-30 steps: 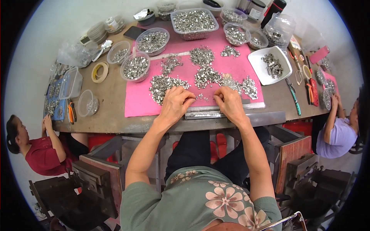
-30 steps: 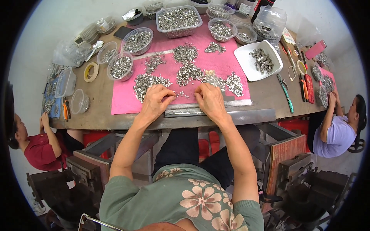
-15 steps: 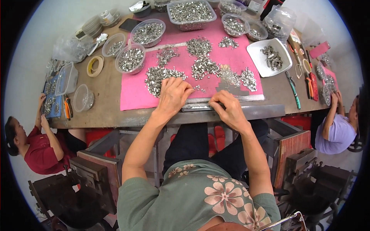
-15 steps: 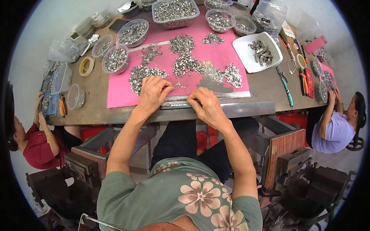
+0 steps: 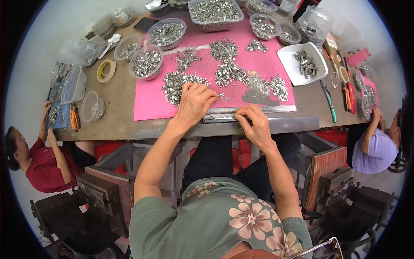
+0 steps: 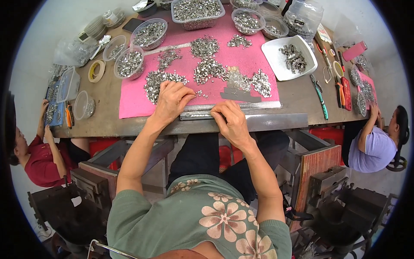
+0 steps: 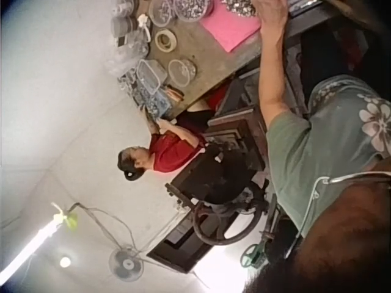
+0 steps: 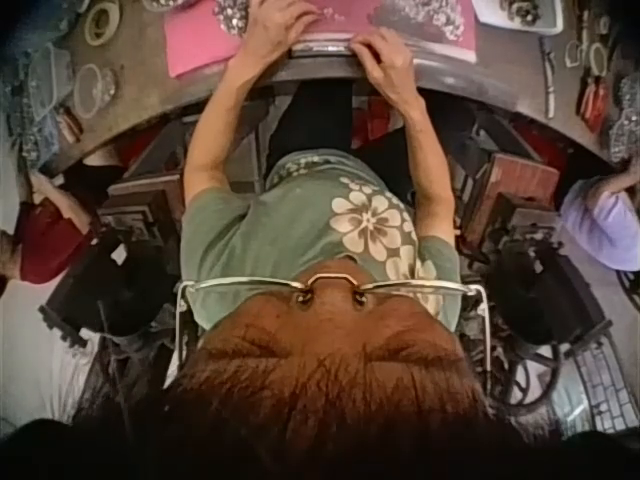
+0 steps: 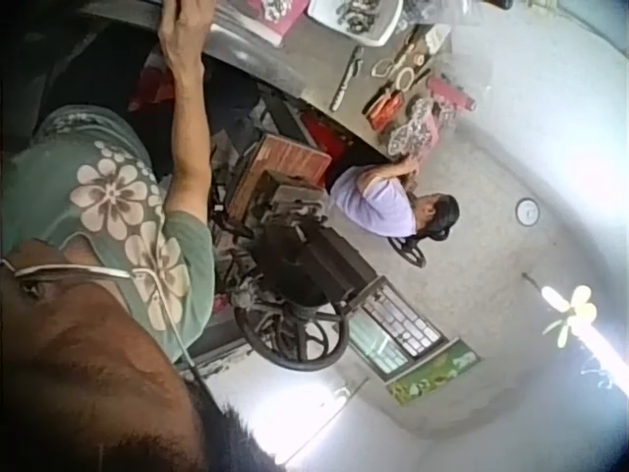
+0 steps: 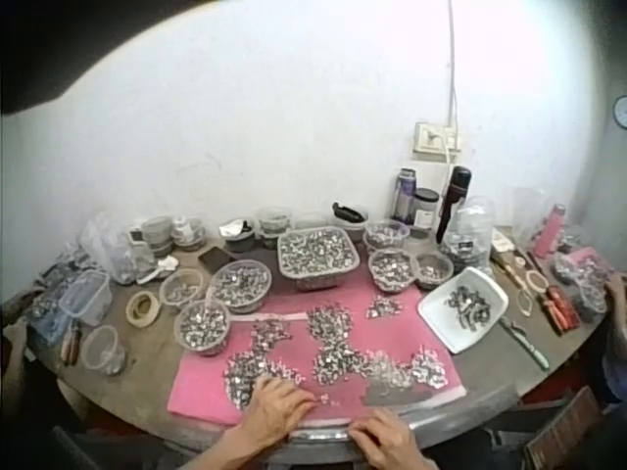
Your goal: The person sorts small metal parts by hand from plastic containers into a metal tray, then assembles them using a manual press machine.
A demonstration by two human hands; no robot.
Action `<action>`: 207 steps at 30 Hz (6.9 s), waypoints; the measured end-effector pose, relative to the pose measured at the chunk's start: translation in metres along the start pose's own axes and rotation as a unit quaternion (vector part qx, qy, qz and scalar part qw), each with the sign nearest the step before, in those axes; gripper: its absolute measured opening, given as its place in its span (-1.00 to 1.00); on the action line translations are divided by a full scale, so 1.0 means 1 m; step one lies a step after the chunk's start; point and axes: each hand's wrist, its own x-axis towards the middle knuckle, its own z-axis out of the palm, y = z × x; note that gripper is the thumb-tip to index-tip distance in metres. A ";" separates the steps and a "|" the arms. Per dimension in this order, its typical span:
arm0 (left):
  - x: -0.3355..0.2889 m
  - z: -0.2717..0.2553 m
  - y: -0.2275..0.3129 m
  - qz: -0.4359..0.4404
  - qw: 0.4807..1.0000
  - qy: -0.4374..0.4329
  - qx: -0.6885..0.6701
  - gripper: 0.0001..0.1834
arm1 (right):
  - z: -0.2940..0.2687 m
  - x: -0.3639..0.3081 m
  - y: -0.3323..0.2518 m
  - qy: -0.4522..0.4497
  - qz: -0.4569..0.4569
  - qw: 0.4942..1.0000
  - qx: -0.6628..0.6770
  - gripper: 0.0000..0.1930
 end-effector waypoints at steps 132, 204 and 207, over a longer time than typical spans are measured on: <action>0.057 0.015 -0.046 -0.090 0.996 0.016 -0.012 -0.88 | 0.015 0.159 0.119 0.030 0.055 0.992 -0.106 -0.90; -0.016 0.026 0.085 -0.074 0.992 -0.011 -0.099 -0.74 | -0.027 -0.001 0.005 -0.018 -0.013 1.000 -0.015 -0.93; -0.015 0.019 0.084 -0.074 0.988 -0.010 -0.132 -0.64 | -0.025 -0.001 0.004 -0.017 -0.032 0.998 -0.045 -0.91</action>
